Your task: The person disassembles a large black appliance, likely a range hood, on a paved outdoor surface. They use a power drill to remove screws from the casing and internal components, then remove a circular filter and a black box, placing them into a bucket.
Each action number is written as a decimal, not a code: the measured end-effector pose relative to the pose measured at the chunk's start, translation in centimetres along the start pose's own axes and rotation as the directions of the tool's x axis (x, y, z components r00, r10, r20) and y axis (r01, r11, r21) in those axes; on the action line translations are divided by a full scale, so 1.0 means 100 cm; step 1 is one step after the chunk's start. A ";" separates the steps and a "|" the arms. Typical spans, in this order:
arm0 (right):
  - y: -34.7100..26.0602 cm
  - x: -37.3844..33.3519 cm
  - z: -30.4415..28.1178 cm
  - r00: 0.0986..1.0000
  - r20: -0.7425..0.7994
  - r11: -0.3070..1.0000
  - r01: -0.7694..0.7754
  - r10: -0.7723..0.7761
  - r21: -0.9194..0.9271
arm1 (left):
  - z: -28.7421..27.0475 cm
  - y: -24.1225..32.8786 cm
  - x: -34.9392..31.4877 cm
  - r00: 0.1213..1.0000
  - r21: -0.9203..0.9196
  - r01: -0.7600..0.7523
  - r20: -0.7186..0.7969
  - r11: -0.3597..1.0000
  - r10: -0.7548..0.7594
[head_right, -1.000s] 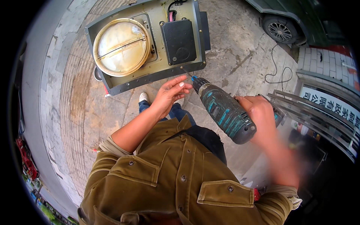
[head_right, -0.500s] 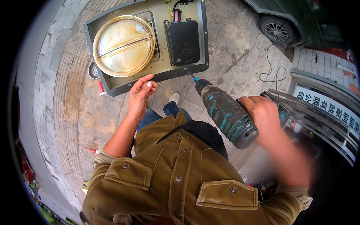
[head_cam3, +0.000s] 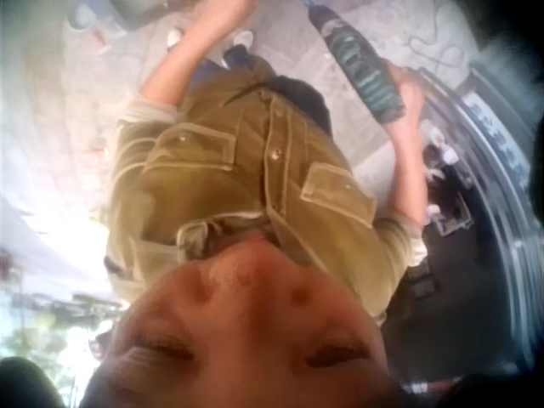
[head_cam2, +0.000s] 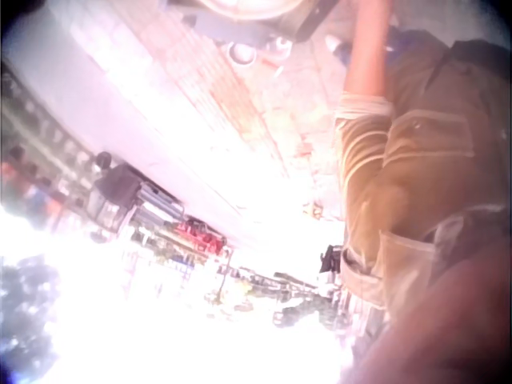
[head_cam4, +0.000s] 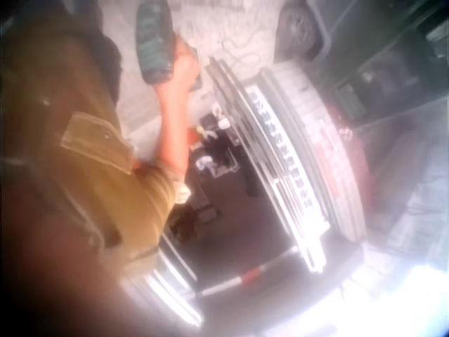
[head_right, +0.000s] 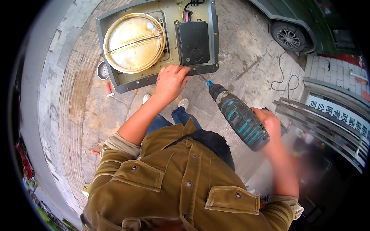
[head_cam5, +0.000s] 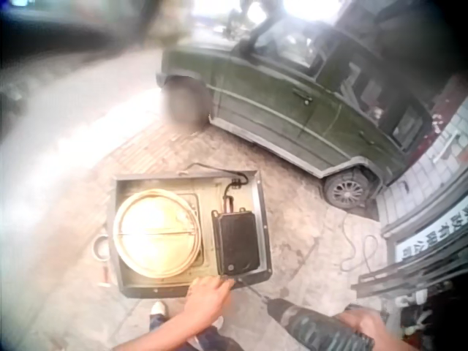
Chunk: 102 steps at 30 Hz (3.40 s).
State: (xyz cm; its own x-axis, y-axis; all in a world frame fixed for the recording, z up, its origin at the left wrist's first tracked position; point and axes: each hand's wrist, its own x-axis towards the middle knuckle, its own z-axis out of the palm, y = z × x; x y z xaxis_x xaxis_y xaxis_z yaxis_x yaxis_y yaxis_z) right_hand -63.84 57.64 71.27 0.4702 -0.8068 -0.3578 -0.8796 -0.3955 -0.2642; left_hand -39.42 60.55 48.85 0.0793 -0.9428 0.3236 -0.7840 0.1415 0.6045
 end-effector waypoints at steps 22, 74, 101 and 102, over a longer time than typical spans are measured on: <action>0.100 -0.057 0.000 0.990 -0.043 0.763 -0.073 0.131 0.643 | 0.040 0.021 0.038 0.909 0.545 -0.409 0.313 0.732 0.275; 0.071 0.050 -0.073 0.965 0.085 0.954 0.258 -0.247 -0.156 | 0.069 0.080 0.009 0.508 -0.631 0.656 0.775 -0.414 -0.376; 0.135 -0.021 0.012 0.995 -0.070 0.992 0.075 -0.068 0.101 | 0.097 0.071 0.064 0.964 0.082 0.102 0.238 0.991 -0.119; 0.134 -0.023 0.006 0.999 0.012 0.982 0.033 -0.036 0.188 | 0.098 0.070 0.064 0.967 0.112 0.072 0.237 0.991 -0.096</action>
State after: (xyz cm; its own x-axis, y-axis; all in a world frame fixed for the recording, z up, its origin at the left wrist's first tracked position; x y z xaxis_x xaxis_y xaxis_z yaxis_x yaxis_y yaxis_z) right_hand -76.65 54.50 68.03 0.5025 -0.7867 -0.3587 -0.8345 -0.3326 -0.4394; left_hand -50.45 52.53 48.07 0.0066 -0.9966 0.0823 -0.8402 0.0391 0.5409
